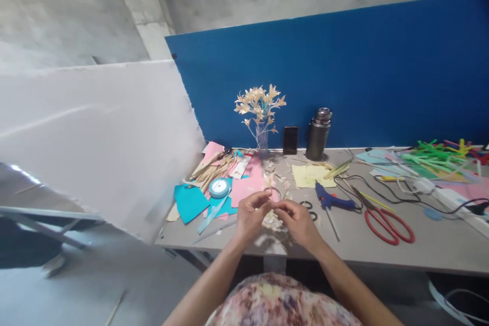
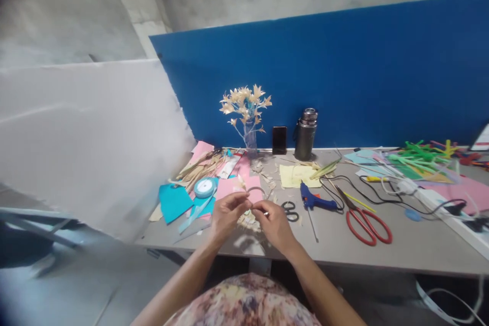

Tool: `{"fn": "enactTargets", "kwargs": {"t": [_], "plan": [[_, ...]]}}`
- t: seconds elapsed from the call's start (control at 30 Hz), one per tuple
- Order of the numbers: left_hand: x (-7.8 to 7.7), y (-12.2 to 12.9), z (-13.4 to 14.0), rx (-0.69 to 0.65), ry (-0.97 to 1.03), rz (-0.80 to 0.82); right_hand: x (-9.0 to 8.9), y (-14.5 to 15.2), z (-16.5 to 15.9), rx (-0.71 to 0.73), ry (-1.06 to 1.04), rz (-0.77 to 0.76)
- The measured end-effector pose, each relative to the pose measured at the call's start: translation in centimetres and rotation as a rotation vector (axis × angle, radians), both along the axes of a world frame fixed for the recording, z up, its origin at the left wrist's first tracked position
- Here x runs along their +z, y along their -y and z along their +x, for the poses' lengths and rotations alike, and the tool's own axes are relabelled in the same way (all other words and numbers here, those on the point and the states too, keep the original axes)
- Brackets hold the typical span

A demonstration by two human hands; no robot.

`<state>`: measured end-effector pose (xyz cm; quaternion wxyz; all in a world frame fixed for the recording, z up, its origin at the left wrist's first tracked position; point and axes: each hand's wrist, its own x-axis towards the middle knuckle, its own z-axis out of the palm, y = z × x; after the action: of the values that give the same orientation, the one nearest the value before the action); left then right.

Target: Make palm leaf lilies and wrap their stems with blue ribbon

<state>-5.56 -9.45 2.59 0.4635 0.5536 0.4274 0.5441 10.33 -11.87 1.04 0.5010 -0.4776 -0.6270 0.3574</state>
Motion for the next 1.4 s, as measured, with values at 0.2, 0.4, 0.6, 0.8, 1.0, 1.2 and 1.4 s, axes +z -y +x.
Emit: {"fn": "enactTargets", "kwargs": {"t": [0.2,0.4,0.6,0.8,1.0,1.2,1.4], "plan": [[-0.5,-0.9,-5.2,0.119,-0.32,-0.04,0.9,-0.3,4.3,-0.114,0.032,-0.086],[1.2,-3.4,-9.7,0.261,-0.584,-0.025,1.9,-1.7,4.4,-0.102,0.041,-0.132],[3.3,-11.4,-11.1,0.425,-1.007,-0.055,1.7,-2.0,1.0,0.01,-0.034,-0.188],[1.5,-15.9,-10.0,0.38,-1.33,-0.139,1.4,-1.8,0.2,0.069,-0.053,-0.222],[0.5,-16.6,-10.0,0.327,-1.453,-0.156,1.0,-2.2,0.2,0.098,-0.064,-0.263],[-0.1,-18.9,-10.8,0.296,-1.496,-0.179,0.8,-2.7,-0.8,0.116,-0.095,-0.282],[-0.7,-21.0,-10.5,0.274,-1.501,-0.182,0.3,-3.3,-1.2,0.101,-0.102,-0.314]]}}
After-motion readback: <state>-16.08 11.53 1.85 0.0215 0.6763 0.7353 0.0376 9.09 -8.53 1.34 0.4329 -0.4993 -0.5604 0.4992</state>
